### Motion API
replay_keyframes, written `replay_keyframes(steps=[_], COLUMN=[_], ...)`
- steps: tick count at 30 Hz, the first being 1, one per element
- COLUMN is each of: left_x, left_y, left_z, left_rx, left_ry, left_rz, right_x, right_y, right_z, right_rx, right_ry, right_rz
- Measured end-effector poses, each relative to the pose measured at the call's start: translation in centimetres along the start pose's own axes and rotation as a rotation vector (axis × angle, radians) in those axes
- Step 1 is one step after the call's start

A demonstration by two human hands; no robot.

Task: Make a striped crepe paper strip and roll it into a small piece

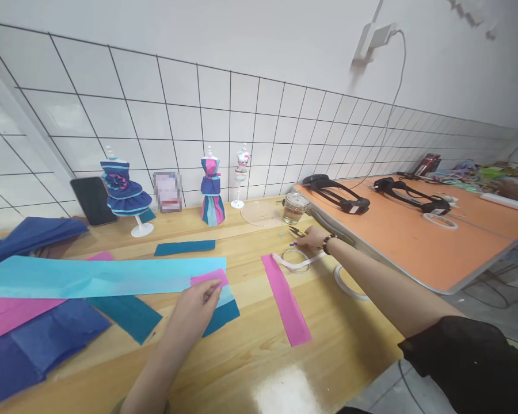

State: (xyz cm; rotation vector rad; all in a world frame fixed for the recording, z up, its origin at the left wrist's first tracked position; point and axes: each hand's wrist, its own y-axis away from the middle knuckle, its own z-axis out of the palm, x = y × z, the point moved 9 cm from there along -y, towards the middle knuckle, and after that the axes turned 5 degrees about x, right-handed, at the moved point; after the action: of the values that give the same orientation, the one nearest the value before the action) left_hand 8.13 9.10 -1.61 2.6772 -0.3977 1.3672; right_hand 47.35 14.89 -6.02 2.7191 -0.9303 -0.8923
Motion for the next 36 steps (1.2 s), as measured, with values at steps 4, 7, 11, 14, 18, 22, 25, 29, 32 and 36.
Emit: replay_keyframes(steps=[4, 7, 11, 14, 18, 22, 25, 29, 32, 36], left_x=[0.0, -0.3, -0.5, -0.5, -0.7, -0.9, -1.1, -1.0, -0.6, -0.3], left_y=[0.0, -0.1, -0.2, -0.3, -0.3, -0.3, -0.3, -0.4, -0.4, -0.3], left_z=[-0.3, -0.5, -1.0, -1.2, -1.1, -0.9, -0.8, -0.7, -0.9, -1.1], left_rx=[0.014, 0.028, 0.059, 0.062, 0.06, 0.05, 0.046, 0.052, 0.068, 0.096], left_ry=[-0.008, 0.003, 0.001, -0.011, -0.016, -0.01, -0.01, -0.024, -0.048, -0.06], left_rz=[-0.001, -0.009, -0.007, -0.009, -0.022, -0.02, -0.025, 0.003, 0.056, 0.086], right_x=[0.3, 0.8, 1.2, 1.1, 0.7, -0.5, -1.7, -2.9, -3.5, -3.9], right_y=[0.6, 1.4, 2.2, 2.5, 2.3, 1.8, 1.7, 2.2, 3.2, 5.1], right_z=[-0.3, 0.1, 0.0, -0.6, -1.4, -1.8, -1.3, -0.6, -0.4, -0.1], right_rx=[0.006, -0.019, -0.04, -0.028, 0.025, 0.129, 0.186, 0.233, 0.255, 0.247], right_ry=[-0.059, -0.093, -0.108, -0.087, 0.002, 0.124, 0.2, 0.295, 0.359, 0.407], right_rz=[-0.024, -0.056, -0.104, -0.14, -0.192, -0.279, -0.37, -0.462, -0.522, -0.599])
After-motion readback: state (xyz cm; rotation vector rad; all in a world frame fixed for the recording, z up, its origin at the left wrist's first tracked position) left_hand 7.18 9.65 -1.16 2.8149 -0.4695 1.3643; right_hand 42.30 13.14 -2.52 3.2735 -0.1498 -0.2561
